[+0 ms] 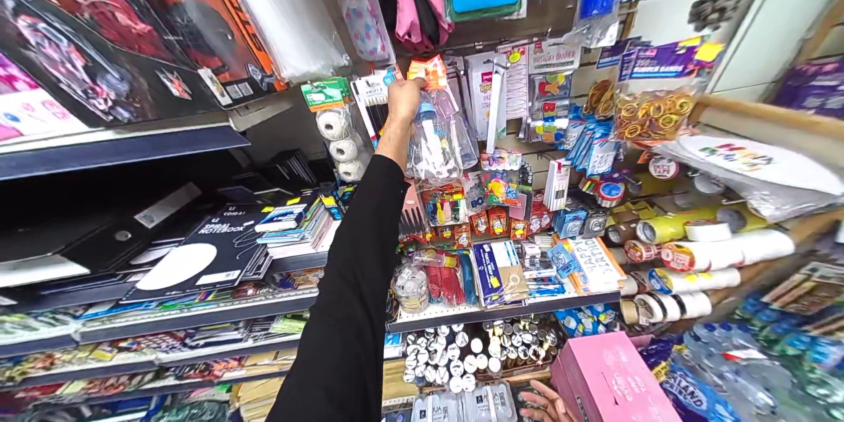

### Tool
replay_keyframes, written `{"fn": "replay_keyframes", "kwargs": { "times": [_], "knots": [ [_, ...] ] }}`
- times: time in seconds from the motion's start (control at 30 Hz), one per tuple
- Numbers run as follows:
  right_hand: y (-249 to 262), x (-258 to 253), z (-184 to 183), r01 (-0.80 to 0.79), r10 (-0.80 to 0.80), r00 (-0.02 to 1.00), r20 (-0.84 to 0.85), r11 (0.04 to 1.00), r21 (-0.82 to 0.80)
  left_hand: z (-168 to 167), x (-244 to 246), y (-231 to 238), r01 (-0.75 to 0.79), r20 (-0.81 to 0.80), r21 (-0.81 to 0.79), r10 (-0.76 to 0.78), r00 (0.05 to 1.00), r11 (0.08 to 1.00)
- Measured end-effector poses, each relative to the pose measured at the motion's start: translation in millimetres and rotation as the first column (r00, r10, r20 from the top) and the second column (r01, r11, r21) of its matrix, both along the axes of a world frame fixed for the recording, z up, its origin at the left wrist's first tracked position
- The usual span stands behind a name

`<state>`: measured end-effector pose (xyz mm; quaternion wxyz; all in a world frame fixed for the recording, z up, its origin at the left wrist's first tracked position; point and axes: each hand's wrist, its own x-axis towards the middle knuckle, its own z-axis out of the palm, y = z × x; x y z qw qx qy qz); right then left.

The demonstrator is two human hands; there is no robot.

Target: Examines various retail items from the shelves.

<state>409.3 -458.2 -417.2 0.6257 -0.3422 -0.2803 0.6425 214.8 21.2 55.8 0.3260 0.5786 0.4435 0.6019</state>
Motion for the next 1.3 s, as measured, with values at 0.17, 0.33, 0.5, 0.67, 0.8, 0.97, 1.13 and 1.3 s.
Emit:
{"fn": "replay_keyframes", "kwargs": {
  "times": [0.17, 0.33, 0.5, 0.67, 0.8, 0.97, 1.13, 1.3],
  "knots": [
    [3.1, -2.7, 8.4, 0.021, -0.020, 0.999, 0.025, 0.998, -0.056, 3.9, 4.1, 3.9, -0.034, -0.019, -0.042, 0.033, 0.999, 0.999],
    [3.9, 11.8, -19.6, -0.039, 0.039, 0.999, 0.000, 0.999, -0.003, -3.2, 2.9, 13.5, -0.032, -0.057, -0.002, 0.031, 0.998, 0.999],
    [-0.2, 18.1, -19.6, -0.041, 0.041, 0.999, 0.007, 0.999, -0.010, -15.2, -7.2, 14.2, -0.111, -0.151, 0.136, 0.131, 0.980, 0.984],
    [-1.0, 21.8, -14.3, -0.050, 0.050, 0.999, 0.015, 0.998, -0.026, -36.3, -20.1, -35.5, -0.160, -0.274, 0.276, 0.237, 0.932, 0.948],
    [0.6, 20.7, -12.3, -0.057, 0.057, 0.998, 0.023, 0.998, -0.028, -73.2, -47.3, -89.1, -0.123, -0.224, 0.270, 0.187, 0.957, 0.955],
    [5.4, 15.0, 0.7, -0.044, 0.043, 0.997, 0.063, 0.999, 0.017, -187.4, -95.4, -193.7, 0.040, -0.063, 0.176, -0.029, 0.998, 0.984],
    [16.1, 6.0, 31.0, 0.011, -0.023, 0.993, 0.119, 0.995, 0.098, -339.6, -139.7, -296.8, 0.078, 0.132, -0.129, -0.061, 0.989, 0.989],
    [24.6, -14.2, 59.3, 0.049, -0.073, 0.986, 0.151, 0.987, 0.154, -422.4, -176.9, -395.9, 0.057, 0.194, -0.335, 0.009, 0.981, 0.940]
  ]
}}
